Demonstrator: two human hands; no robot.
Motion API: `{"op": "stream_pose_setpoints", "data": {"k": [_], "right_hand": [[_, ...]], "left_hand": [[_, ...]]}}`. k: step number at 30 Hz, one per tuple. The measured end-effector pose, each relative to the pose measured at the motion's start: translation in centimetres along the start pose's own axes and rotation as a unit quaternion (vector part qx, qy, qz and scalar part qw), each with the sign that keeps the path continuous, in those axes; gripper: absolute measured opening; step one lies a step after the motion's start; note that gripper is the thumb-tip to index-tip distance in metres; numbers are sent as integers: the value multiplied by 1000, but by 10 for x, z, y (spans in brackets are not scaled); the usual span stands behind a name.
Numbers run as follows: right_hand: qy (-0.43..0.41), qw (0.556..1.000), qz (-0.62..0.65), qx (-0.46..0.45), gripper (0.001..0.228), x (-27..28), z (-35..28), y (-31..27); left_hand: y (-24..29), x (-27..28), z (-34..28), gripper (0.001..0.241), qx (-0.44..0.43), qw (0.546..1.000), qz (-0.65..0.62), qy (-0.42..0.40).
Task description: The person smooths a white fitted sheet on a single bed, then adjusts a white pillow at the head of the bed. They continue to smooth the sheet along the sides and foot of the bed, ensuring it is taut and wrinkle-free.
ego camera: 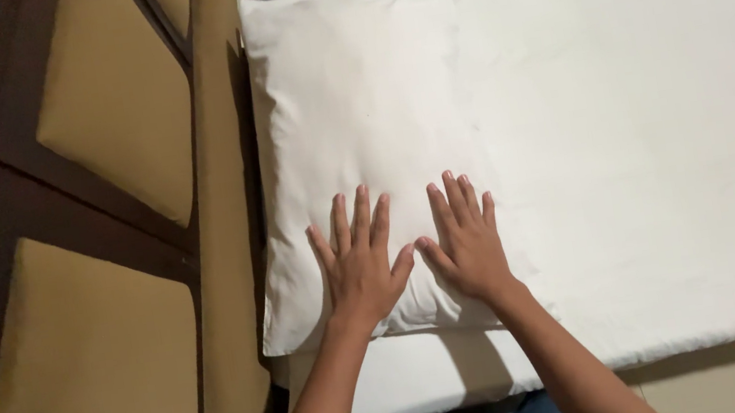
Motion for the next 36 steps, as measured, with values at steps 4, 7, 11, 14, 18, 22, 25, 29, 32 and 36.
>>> {"op": "stream_pose_setpoints", "data": {"k": [4, 7, 11, 14, 18, 22, 25, 29, 32, 36], "right_hand": [[5, 1000, 1, 5, 79, 0, -5, -2], [20, 1000, 8, 9, 79, 2, -5, 0], [11, 1000, 14, -14, 79, 3, -15, 5], [16, 999, 26, -23, 79, 3, -32, 13], [29, 999, 17, -23, 81, -8, -53, 28], [42, 998, 39, 0, 80, -8, -61, 33], [54, 997, 48, 6, 79, -9, -61, 28], [58, 997, 43, 5, 76, 1, -53, 22], [35, 999, 32, -6, 77, 13, -44, 13], [38, 999, -10, 9, 81, 21, -24, -8]], "left_hand": [[0, -2, -5, 77, -5, 1000, 13, 3], [1, -3, -3, 77, -13, 1000, 22, 16], [14, -2, -8, 85, -31, 998, 48, -27], [24, -2, -17, 91, -54, 996, 51, -53], [23, -8, -24, 95, -67, 996, 50, -38], [24, -11, -23, 95, -56, 995, 55, -57], [20, -8, -28, 95, -64, 996, 52, -26], [12, 0, -28, 92, -51, 998, 5, -19], [-4, 4, -36, 91, -14, 999, -30, -9], [-32, 14, -43, 90, 21, 998, -55, 22]]}}
Point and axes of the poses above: each hand's wrist, its own z-axis towards the middle knuckle, its own x-axis out of the back of the hand, y = z × x, the point moved 6 cm from there along z, towards the middle knuckle, and after that the axes turned 3 degrees about y, right-handed, at the moved point
